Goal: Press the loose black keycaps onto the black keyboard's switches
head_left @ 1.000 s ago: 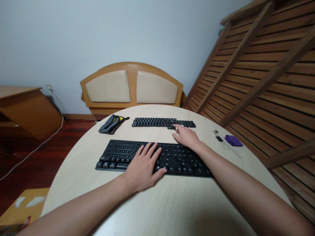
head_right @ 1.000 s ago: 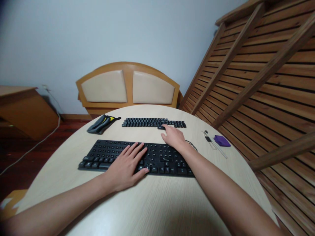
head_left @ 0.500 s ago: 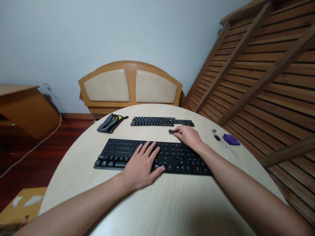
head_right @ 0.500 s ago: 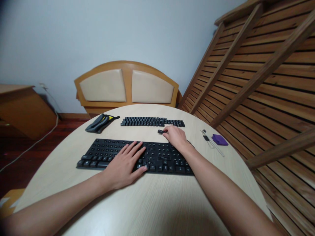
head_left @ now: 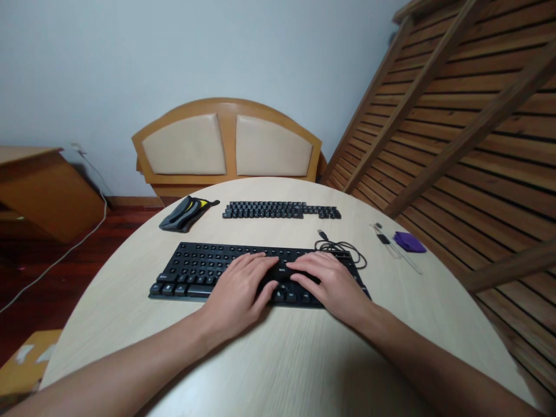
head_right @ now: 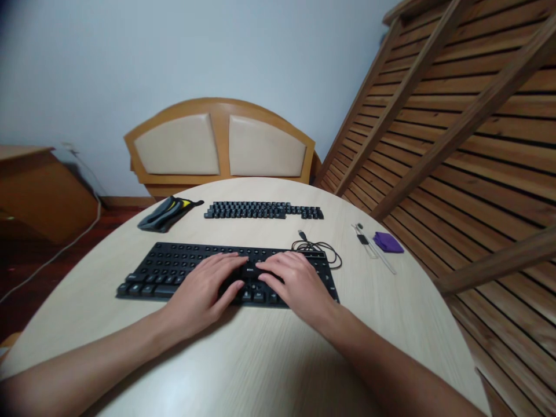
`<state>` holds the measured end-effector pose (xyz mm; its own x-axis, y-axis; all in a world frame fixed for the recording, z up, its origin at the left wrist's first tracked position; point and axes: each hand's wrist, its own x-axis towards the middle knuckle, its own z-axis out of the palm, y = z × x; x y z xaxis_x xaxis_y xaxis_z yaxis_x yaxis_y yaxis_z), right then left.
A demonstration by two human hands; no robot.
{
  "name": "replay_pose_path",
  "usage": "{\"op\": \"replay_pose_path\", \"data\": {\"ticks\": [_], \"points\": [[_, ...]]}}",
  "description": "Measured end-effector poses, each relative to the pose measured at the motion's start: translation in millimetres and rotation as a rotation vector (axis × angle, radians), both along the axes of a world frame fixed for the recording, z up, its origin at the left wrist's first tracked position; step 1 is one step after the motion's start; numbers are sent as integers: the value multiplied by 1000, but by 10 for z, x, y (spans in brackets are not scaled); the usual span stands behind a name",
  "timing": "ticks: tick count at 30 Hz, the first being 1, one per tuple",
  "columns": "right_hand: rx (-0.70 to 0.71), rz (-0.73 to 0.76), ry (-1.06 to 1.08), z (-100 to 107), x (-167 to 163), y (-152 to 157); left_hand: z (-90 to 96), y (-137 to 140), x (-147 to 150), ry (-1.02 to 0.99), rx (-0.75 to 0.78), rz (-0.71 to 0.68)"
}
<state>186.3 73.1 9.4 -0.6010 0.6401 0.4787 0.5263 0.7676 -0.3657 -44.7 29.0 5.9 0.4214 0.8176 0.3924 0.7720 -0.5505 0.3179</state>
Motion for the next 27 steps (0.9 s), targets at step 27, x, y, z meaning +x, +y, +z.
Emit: {"op": "replay_pose_path", "data": {"ticks": [27], "points": [[10, 56, 73, -101, -23, 0, 28, 39, -11, -314, -246, 28]]}}
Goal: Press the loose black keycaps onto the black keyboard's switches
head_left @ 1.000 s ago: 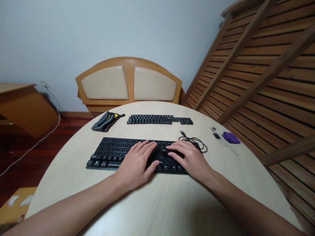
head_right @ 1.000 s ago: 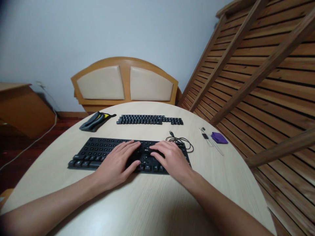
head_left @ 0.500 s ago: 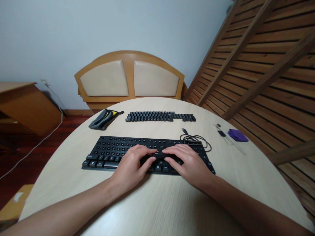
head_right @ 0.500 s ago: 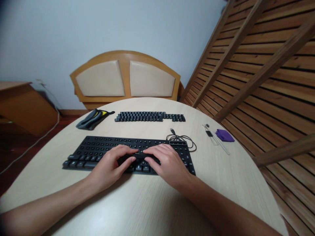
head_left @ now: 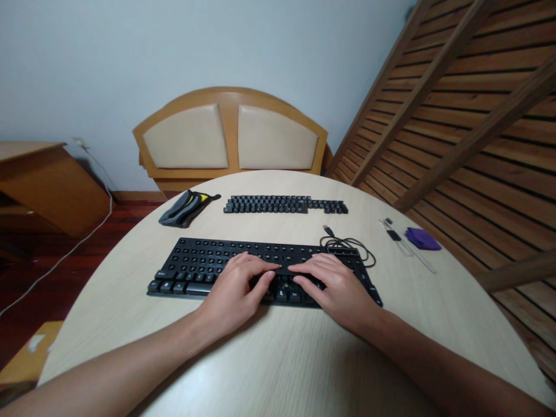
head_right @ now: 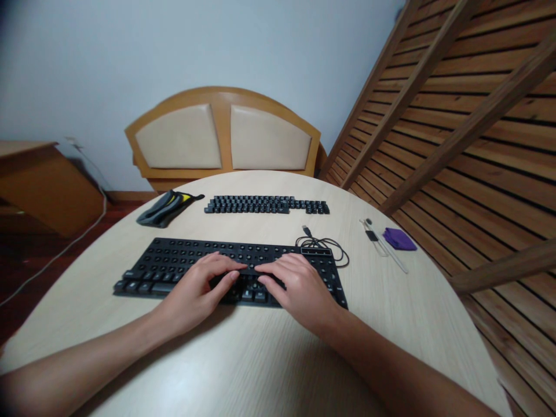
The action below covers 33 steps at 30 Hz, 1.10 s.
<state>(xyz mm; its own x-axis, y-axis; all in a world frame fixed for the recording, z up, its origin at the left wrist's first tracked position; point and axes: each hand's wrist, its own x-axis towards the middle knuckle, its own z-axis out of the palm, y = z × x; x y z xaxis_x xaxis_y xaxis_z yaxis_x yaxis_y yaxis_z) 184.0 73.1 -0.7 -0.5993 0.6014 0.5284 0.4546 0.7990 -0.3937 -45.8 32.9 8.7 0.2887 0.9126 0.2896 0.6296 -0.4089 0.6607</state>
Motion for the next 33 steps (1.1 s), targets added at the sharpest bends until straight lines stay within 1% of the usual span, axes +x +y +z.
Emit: {"op": "replay_pose_path", "data": {"ticks": [7, 13, 19, 33], "points": [[-50, -14, -4, 0, 1, 3, -56, 19, -25, 8, 7, 7], [-82, -16, -31, 22, 6, -12, -38, 23, -22, 35, 2, -12], [-89, -26, -56, 30, 1, -19, -24, 29, -21, 44, 29, -48], [-88, -10, -57, 27, 2, -13, -35, 31, -20, 51, 31, -48]]}}
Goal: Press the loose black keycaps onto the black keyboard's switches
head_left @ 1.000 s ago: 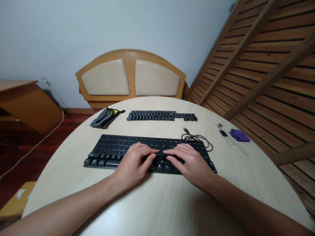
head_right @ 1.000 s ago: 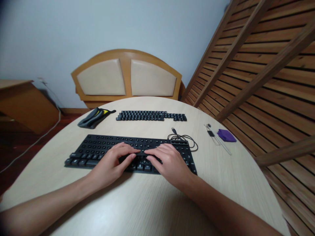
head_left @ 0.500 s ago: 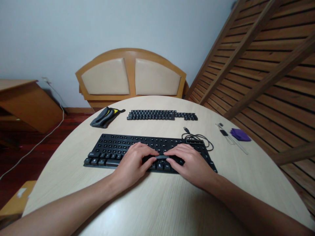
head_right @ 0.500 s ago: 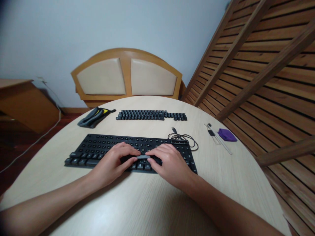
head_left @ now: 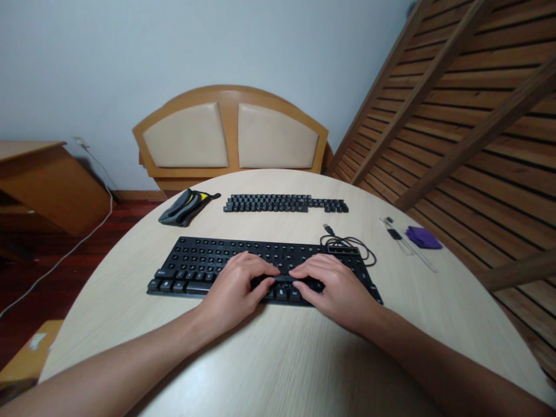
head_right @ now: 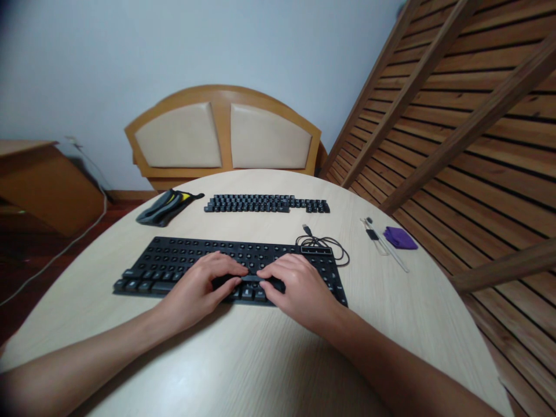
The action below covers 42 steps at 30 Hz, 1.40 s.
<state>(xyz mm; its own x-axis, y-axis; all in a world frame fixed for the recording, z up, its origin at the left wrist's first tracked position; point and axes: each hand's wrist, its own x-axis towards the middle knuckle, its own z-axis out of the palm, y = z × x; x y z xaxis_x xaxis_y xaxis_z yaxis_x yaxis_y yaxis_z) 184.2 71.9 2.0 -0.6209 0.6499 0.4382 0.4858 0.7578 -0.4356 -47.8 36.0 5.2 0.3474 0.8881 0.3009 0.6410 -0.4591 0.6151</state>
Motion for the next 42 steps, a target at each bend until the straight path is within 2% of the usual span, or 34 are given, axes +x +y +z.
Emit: {"op": "replay_pose_path", "data": {"ticks": [31, 42], "points": [[-27, 1, -28, -5, 6, -4, -25, -4, -4, 2, -43, 26], [-54, 67, -26, 49, 8, -17, -9, -1, 1, 22, -20, -9]]}}
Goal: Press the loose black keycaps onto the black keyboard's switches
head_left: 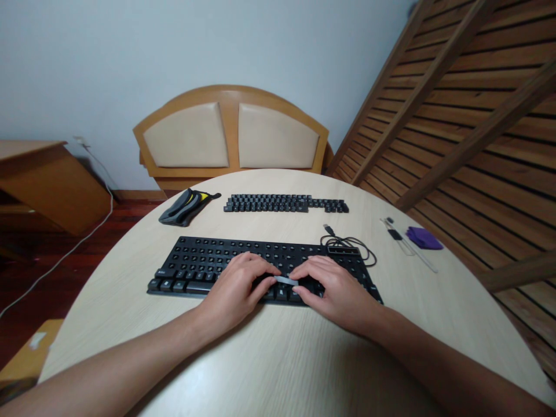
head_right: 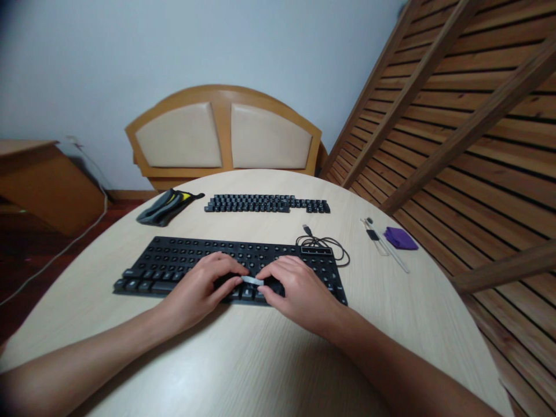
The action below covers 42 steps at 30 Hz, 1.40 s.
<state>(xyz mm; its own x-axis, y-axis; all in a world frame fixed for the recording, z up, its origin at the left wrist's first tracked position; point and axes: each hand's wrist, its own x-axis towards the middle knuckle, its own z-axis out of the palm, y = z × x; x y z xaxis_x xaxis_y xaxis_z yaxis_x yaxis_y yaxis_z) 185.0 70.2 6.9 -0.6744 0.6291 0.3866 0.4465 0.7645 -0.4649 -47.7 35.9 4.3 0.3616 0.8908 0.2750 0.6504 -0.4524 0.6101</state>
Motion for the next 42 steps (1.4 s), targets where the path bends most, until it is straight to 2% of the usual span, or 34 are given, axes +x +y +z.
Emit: {"op": "replay_pose_path", "data": {"ticks": [24, 42], "points": [[-90, -24, 43, -18, -6, 12, -35, 14, -6, 6, 23, -12], [-90, -3, 60, -39, -3, 29, -5, -11, 12, -33, 20, -15]]}}
